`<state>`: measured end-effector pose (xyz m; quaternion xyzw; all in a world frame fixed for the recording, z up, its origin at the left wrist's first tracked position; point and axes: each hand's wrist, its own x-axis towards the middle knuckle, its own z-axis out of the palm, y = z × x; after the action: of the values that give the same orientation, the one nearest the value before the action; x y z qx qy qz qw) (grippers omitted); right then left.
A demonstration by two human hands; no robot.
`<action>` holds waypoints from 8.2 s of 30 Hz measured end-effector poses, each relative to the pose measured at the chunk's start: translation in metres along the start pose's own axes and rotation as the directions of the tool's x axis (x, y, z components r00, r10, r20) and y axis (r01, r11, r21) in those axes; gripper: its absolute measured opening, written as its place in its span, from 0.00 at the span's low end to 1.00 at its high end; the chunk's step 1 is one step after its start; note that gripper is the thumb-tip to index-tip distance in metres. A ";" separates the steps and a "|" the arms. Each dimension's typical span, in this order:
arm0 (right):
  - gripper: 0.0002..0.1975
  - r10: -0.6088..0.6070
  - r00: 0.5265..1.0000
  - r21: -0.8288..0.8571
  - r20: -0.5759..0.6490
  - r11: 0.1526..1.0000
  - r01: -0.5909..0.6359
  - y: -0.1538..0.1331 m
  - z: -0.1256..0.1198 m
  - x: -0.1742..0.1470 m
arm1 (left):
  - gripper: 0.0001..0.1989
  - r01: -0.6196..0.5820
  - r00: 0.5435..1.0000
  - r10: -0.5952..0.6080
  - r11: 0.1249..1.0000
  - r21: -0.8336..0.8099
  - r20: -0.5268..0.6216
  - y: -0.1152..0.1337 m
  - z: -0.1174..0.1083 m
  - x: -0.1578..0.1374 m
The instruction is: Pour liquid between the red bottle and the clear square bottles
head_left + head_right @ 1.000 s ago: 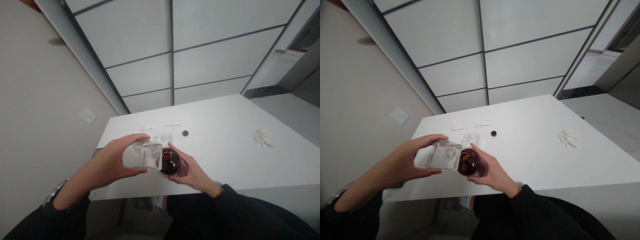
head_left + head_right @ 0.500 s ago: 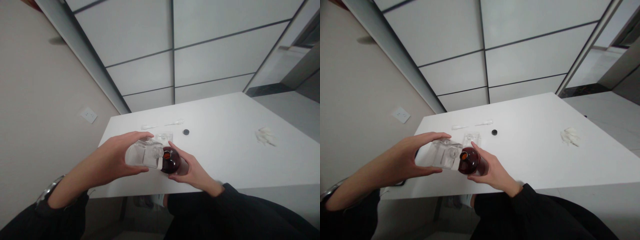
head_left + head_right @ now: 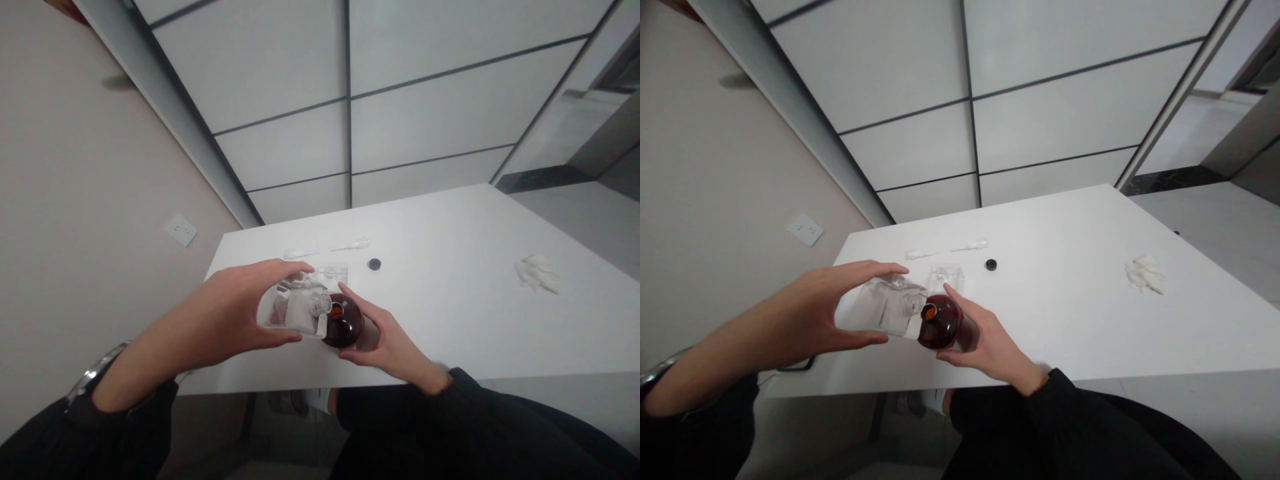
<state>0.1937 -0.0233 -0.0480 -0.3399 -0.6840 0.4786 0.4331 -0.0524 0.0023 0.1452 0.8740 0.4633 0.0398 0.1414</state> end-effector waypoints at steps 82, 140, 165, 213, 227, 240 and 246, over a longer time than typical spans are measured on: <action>0.53 -0.025 0.999 -0.026 0.031 0.999 0.026 -0.005 -0.003 0.001 | 0.33 -0.160 0.981 0.123 0.950 0.269 0.149 0.025 -0.023 0.009; 0.52 -0.042 0.999 -0.038 -0.001 0.998 0.042 -0.005 -0.004 -0.001 | 0.31 -0.204 0.973 0.151 0.921 0.333 0.177 0.038 -0.033 0.011; 0.52 -0.072 0.997 -0.044 -0.016 0.997 0.071 -0.002 -0.005 -0.002 | 0.28 -0.217 0.968 0.148 0.897 0.385 0.201 0.042 -0.031 0.014; 0.52 -0.037 0.999 -0.013 0.000 0.999 0.037 -0.008 -0.005 -0.001 | 0.20 -0.078 0.978 -0.025 0.878 0.473 0.207 0.060 -0.035 0.019; 0.39 0.000 1.000 0.037 -0.010 0.999 0.000 -0.015 -0.005 0.001 | 0.23 -0.047 0.975 -0.049 0.908 0.417 0.216 0.051 -0.034 0.021; 0.38 0.010 1.000 0.072 -0.006 0.997 -0.009 -0.016 -0.004 0.001 | 0.23 -0.097 0.971 -0.020 0.880 0.465 0.239 0.054 -0.035 0.022; 0.38 0.005 1.000 0.060 0.000 0.998 -0.005 -0.018 -0.005 0.002 | 0.23 -0.078 0.968 -0.043 0.885 0.458 0.248 0.057 -0.035 0.024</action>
<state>0.1963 -0.0251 -0.0293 -0.3285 -0.6686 0.4999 0.4419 0.0002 -0.0006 0.1936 0.8844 0.4295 -0.1820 -0.0145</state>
